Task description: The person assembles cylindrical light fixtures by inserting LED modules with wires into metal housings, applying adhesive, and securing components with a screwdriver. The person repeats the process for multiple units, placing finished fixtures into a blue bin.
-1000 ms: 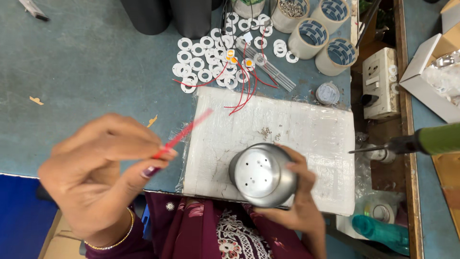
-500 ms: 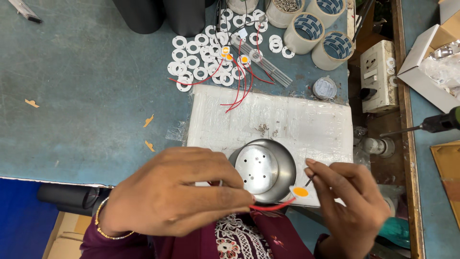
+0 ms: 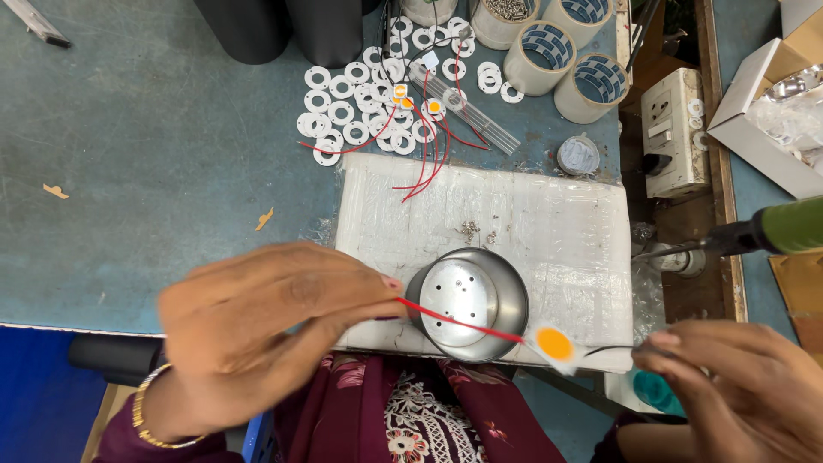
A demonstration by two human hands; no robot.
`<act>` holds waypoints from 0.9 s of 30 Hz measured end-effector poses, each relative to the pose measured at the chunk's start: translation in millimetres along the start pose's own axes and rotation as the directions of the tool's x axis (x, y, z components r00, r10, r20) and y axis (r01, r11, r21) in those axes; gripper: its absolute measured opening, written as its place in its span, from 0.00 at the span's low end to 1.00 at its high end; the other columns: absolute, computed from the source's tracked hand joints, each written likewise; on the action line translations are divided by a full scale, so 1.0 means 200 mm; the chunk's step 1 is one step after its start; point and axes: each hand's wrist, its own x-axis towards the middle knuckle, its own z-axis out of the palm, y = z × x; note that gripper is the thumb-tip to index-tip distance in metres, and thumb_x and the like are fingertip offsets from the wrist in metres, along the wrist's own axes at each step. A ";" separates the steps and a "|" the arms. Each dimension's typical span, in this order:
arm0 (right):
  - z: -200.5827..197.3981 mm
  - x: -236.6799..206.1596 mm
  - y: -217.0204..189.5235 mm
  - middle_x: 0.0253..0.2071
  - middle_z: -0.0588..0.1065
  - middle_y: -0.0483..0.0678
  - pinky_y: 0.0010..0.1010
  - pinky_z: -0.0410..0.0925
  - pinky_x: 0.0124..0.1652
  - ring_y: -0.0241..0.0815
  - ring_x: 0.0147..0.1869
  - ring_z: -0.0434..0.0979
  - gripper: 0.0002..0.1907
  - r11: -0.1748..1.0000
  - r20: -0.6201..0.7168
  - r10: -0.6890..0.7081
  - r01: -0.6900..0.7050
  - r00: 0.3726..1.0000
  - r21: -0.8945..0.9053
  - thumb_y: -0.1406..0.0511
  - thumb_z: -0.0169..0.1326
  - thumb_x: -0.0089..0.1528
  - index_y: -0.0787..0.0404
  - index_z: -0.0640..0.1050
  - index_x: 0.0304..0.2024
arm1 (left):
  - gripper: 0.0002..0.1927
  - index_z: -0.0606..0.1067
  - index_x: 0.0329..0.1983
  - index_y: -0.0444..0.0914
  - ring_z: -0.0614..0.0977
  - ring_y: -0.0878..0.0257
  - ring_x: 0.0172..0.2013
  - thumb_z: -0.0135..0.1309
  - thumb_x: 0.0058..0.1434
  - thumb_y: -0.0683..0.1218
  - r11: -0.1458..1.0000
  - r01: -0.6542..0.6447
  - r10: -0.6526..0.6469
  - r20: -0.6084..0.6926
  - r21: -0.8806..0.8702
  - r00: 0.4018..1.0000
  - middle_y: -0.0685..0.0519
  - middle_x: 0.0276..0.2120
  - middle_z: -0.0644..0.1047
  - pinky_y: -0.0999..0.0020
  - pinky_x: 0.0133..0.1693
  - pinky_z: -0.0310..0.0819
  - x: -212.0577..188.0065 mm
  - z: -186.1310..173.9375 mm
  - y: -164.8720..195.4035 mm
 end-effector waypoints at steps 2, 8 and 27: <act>0.02 -0.02 -0.02 0.42 0.80 0.50 0.33 0.78 0.49 0.43 0.46 0.84 0.16 0.980 -0.139 0.113 -0.087 0.984 0.182 0.61 0.62 0.57 0.61 0.79 0.44 | 0.10 0.80 0.43 0.36 0.87 0.62 0.39 0.62 0.58 0.36 0.992 0.060 -0.064 -0.036 -0.113 0.997 0.51 0.39 0.83 0.70 0.40 0.82 0.00 0.07 0.01; 0.22 0.15 -0.30 0.42 0.82 0.55 0.29 0.76 0.41 0.42 0.43 0.86 0.10 0.690 -0.232 0.701 -0.558 0.675 0.462 0.72 0.64 0.57 0.69 0.81 0.40 | 0.07 0.80 0.44 0.36 0.85 0.58 0.45 0.61 0.63 0.38 0.966 0.180 -0.177 0.030 -0.185 0.984 0.50 0.47 0.81 0.66 0.46 0.80 0.02 0.24 -0.05; 0.25 0.38 -0.28 0.58 0.77 0.50 0.41 0.68 0.55 0.53 0.61 0.76 0.10 0.903 -0.127 0.404 -0.372 0.906 0.214 0.70 0.67 0.48 0.67 0.79 0.29 | 0.06 0.77 0.39 0.36 0.70 0.47 0.61 0.60 0.59 0.39 0.992 0.084 -0.093 0.090 0.093 0.992 0.45 0.58 0.71 0.53 0.57 0.64 0.05 0.32 -0.07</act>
